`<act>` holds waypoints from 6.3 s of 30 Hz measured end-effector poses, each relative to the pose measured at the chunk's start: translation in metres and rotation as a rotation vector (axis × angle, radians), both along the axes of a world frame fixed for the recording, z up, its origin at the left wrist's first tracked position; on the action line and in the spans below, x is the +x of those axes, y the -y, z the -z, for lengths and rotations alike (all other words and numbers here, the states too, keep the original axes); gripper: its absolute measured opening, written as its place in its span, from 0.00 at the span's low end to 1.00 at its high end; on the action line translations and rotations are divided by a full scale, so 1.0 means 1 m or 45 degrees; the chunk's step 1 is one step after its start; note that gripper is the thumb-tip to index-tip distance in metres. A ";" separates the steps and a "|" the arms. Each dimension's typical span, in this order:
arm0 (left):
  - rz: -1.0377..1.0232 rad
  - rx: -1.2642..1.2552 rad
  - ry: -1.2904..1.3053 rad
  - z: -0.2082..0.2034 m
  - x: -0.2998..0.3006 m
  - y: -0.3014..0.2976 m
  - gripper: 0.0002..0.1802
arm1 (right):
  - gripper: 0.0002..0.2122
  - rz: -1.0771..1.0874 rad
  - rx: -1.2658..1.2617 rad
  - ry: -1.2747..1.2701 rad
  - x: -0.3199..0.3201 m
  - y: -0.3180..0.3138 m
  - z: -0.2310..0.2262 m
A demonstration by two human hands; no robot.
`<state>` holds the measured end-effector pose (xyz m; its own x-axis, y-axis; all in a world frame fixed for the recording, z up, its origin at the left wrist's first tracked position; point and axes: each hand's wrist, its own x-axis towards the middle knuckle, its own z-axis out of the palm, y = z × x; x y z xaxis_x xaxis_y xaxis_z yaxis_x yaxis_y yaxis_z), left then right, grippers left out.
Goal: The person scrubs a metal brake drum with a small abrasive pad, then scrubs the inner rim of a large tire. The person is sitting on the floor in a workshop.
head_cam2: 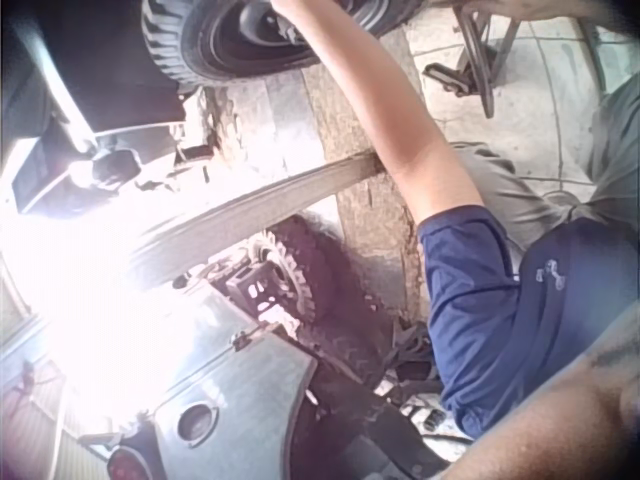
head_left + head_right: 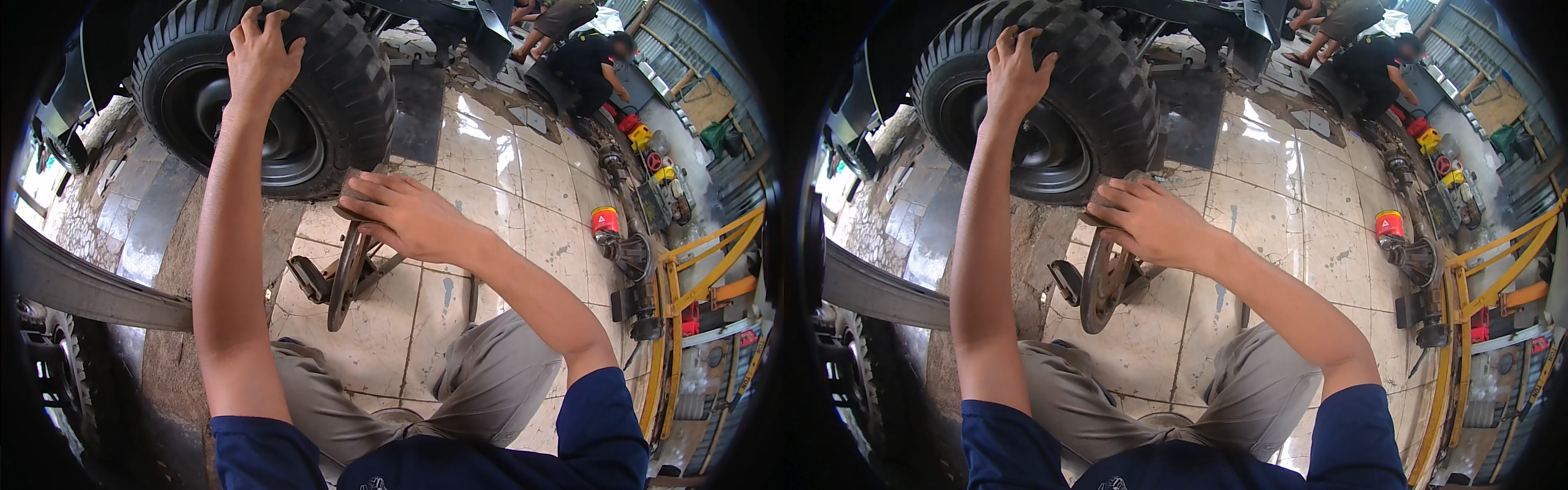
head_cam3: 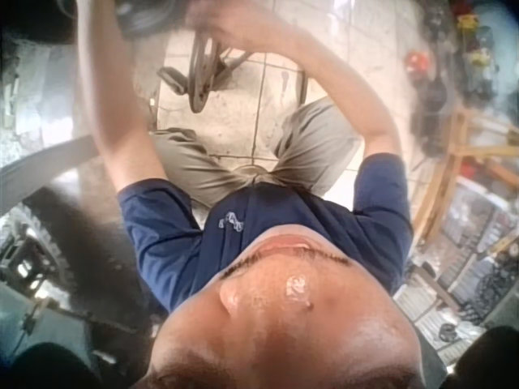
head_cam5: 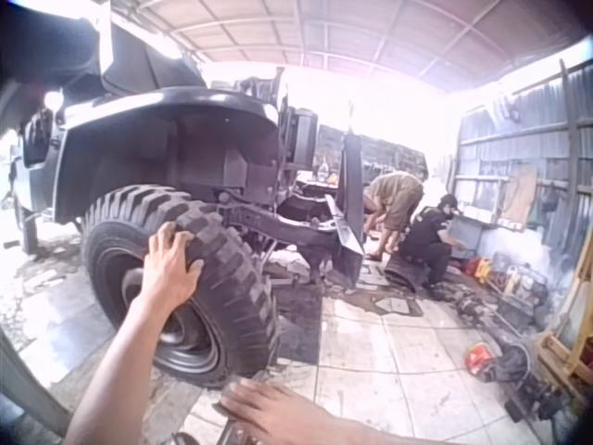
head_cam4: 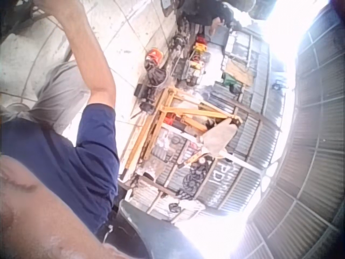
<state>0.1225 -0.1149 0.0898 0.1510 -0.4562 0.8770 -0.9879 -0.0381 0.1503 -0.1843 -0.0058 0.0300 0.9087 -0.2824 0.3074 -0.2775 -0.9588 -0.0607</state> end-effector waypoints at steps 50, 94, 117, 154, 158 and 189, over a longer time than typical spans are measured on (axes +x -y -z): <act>0.167 -0.226 0.088 0.034 0.010 -0.003 0.38 | 0.19 0.188 0.171 0.127 0.011 -0.009 0.004; -0.174 -0.163 0.271 0.013 -0.022 -0.002 0.38 | 0.14 -0.269 0.044 0.180 0.007 -0.001 -0.003; -0.135 -0.087 0.211 0.006 -0.045 0.016 0.28 | 0.14 -0.124 -0.052 0.181 0.004 0.016 0.009; 0.003 -0.091 0.177 0.008 -0.041 0.008 0.24 | 0.15 0.063 0.020 0.276 0.001 0.013 0.017; -0.028 -0.043 0.185 0.003 -0.039 0.005 0.23 | 0.14 -0.063 0.020 0.280 0.005 -0.004 0.015; 0.029 -0.178 -0.165 -0.002 -0.025 0.003 0.25 | 0.17 -0.040 0.166 0.169 0.007 -0.012 0.012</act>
